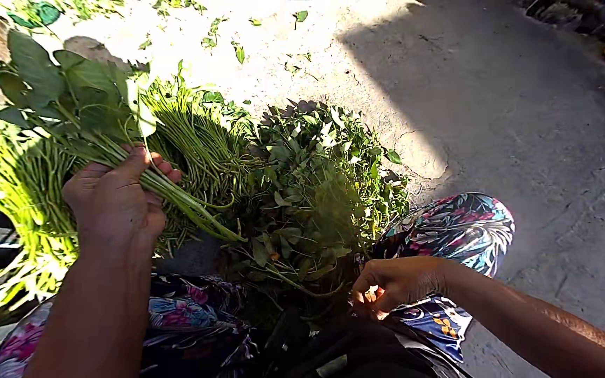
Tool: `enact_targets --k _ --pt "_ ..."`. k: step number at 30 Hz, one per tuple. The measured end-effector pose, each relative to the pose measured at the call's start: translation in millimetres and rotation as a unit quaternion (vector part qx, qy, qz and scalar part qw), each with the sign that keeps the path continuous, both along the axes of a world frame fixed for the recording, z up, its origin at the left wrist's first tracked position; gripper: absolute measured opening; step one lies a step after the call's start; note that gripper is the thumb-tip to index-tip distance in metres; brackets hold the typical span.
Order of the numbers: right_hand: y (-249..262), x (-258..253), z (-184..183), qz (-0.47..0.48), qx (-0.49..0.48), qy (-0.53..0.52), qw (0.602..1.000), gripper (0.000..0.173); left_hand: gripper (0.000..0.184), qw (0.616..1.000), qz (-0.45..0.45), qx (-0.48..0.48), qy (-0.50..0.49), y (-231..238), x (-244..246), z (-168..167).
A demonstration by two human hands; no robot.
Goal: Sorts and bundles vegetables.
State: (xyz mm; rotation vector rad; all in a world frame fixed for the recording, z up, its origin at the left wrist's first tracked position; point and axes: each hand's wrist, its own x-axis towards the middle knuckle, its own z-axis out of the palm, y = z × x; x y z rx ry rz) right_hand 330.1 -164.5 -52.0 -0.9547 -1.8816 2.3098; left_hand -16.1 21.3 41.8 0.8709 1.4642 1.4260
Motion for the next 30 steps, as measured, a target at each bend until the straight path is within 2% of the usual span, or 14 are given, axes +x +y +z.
enact_targets --k 2,5,8,15,17,20,23,26,30 --pt "-1.0 3.8 9.4 -0.017 0.02 -0.009 1.0 0.021 0.013 1.0 -0.009 0.0 0.006 1.3 -0.4 -1.2" --pt "-8.9 -2.6 16.8 -0.002 0.126 0.003 0.992 0.023 0.015 1.0 -0.016 0.001 0.01 2.9 0.7 -3.9" --pt "-13.4 -11.7 19.7 0.03 0.25 0.004 0.968 0.013 0.014 1.0 -0.018 0.0 0.014 4.5 2.8 -5.5" --pt "-15.7 -17.8 15.8 -0.091 0.292 -0.058 0.95 0.008 0.012 1.0 -0.025 -0.001 0.012 7.6 3.1 -9.1" --pt "-21.7 -21.4 12.1 -0.082 0.342 -0.054 0.935 0.01 0.01 1.0 -0.025 0.0 0.012 8.2 2.7 -10.2" --pt "-27.9 -25.0 8.6 -0.019 0.432 -0.11 0.895 0.013 0.011 0.999 -0.032 0.004 0.015 8.1 1.9 -11.6" --pt "-30.5 -27.5 11.2 0.006 0.435 -0.13 0.891 0.013 0.012 0.999 -0.039 0.006 0.023 8.6 2.2 -12.0" --pt "-29.7 -33.0 14.4 0.006 0.417 -0.11 0.902 0.033 0.013 0.999 -0.041 0.01 0.025 7.4 3.7 -11.4" --pt "-25.2 -48.9 16.3 0.077 0.417 -0.167 0.89 0.036 0.014 0.999 -0.037 0.004 0.027 5.0 7.5 -8.8"
